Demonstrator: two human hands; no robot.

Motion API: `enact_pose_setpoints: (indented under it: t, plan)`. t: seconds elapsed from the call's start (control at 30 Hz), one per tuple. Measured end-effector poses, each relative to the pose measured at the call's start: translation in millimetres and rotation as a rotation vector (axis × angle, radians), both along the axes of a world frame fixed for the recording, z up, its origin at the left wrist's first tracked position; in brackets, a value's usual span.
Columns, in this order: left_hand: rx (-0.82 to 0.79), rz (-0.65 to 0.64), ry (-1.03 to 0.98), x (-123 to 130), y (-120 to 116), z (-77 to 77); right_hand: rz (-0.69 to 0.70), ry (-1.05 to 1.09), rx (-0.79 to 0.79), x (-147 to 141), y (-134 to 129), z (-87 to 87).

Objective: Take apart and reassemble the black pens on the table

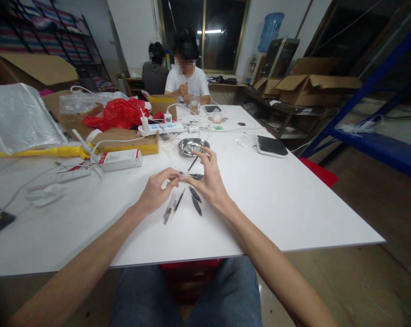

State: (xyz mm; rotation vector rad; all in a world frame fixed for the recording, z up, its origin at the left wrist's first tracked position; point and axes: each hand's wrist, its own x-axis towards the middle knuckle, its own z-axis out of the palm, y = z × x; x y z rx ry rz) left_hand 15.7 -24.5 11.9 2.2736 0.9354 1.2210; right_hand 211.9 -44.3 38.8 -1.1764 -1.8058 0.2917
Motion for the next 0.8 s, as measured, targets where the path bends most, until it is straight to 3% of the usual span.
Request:
enact_pose_setpoints:
  t: [0.37,0.57,0.67,0.8]
  plan:
    - [-0.339,-0.186,-0.125,7,-2,1.6,0.048,0.08,0.01,-5,1,-5.9]
    - [-0.276,0.031,-0.19,2,6,1.0,-0.035,0.25,-0.048,12,19,-17.1]
    - [-0.242,0.137,-0.103,-1,9,0.9,-0.065,0.063,-0.107,22,23,-17.4]
    - [-0.241,0.205,-0.009,-3,10,0.6,0.04,-0.245,-0.125,28,24,-16.9]
